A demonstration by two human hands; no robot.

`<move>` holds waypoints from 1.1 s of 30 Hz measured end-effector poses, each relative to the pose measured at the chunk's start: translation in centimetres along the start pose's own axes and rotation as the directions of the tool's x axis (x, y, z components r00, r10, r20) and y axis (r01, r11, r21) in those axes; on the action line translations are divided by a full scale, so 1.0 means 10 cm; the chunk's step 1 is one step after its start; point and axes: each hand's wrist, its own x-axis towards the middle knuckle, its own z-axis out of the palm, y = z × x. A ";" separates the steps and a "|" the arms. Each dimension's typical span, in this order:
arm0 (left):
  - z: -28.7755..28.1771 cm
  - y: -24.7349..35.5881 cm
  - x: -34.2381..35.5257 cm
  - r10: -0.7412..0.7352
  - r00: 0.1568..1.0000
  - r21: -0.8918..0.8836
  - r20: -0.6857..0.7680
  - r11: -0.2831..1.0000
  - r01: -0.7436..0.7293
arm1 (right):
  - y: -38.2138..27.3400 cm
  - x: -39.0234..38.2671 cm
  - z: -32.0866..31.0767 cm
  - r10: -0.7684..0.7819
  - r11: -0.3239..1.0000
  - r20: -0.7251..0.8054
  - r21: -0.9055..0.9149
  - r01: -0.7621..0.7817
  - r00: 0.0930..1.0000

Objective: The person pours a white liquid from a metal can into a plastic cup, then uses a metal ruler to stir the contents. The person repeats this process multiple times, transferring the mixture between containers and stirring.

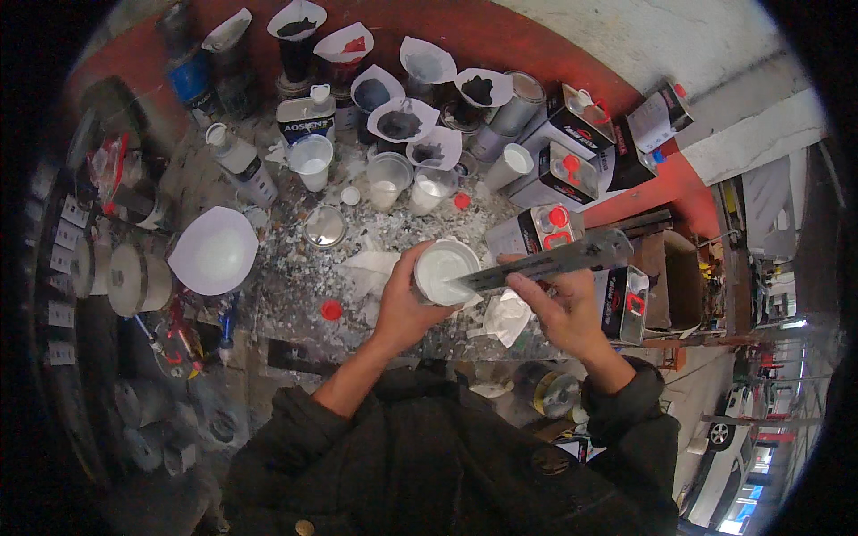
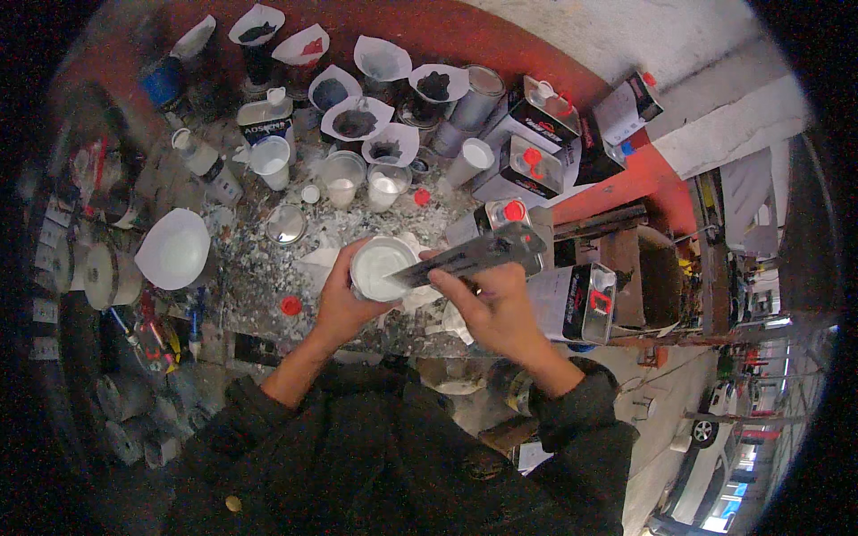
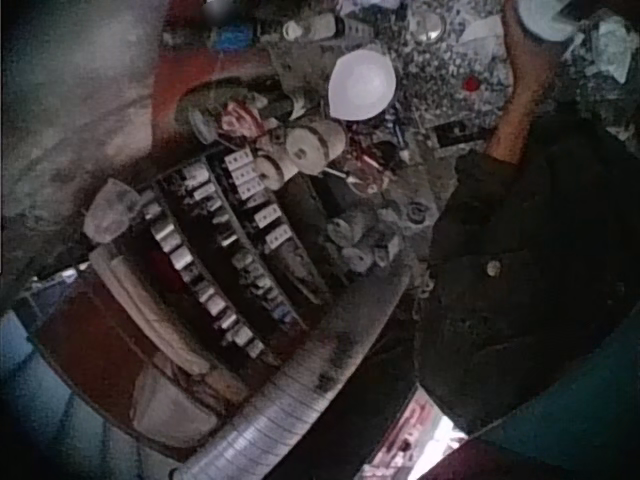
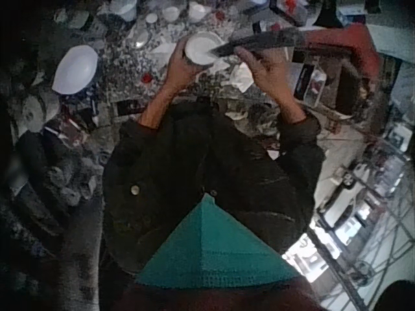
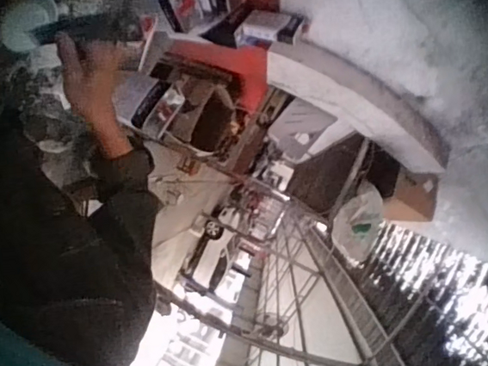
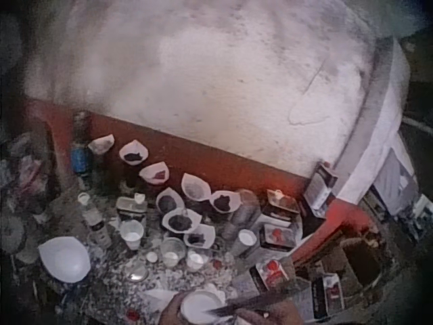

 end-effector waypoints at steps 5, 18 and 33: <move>0.06 -0.08 -0.07 0.016 0.998 0.107 -0.056 0.994 -0.009 | -0.31 -0.08 -0.02 0.032 0.999 -0.152 0.012 -0.031 0.988; 0.21 0.09 -0.13 0.066 0.998 0.162 0.006 0.985 -0.067 | 0.05 -0.04 0.17 -0.011 0.996 -0.368 -0.090 -0.024 0.930; -0.08 0.26 0.00 -0.028 0.954 0.121 0.298 0.993 -0.009 | -0.42 0.38 -0.60 -0.356 0.934 0.206 0.048 0.354 0.911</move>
